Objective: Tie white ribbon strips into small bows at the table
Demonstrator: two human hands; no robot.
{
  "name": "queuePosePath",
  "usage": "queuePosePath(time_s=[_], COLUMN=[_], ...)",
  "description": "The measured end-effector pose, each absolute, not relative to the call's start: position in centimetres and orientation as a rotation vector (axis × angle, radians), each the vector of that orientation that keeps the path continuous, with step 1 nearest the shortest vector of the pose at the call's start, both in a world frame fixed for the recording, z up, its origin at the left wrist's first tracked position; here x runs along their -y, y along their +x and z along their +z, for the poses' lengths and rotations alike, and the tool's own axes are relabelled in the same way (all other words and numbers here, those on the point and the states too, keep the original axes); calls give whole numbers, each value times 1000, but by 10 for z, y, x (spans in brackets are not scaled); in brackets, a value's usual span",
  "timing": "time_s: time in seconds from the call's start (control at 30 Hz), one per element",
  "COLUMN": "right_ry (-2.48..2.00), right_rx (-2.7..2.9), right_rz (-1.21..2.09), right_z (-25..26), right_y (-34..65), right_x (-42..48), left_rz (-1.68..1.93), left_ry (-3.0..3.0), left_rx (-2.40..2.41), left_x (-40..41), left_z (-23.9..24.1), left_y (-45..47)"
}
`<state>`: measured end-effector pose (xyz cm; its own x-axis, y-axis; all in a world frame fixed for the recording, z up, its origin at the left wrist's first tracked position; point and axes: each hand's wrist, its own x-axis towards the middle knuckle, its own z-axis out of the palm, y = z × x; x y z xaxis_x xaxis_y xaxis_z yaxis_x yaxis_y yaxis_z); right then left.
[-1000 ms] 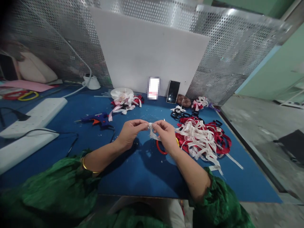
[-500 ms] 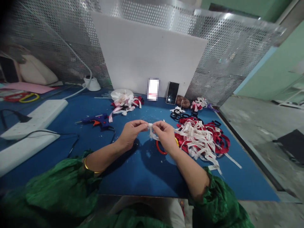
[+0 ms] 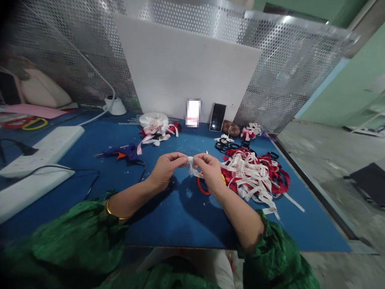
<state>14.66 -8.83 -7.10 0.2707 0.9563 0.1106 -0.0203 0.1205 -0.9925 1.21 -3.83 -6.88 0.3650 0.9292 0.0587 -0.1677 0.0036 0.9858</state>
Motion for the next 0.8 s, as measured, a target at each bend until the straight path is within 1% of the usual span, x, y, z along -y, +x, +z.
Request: queuePosePath(time_s=[0.33,0.53,0.67,0.8], right_ry=[-1230,-1197,-1201,-1175], right_rx=[1000,954,969,968], right_rz=[880,889,946,980], right_z=[-71,-72,-71,-70], right_y=[145,147,146,145], right_x=[87,86,87,88], left_rz=[1082,1029,1151,1076], left_ry=[1346,1304,1542,1759], left_rx=[-835,-880,-786,-767], left_x=[34,34,37,37], left_z=[-73,-75,-70,-68], left_y=[12,12,10,9])
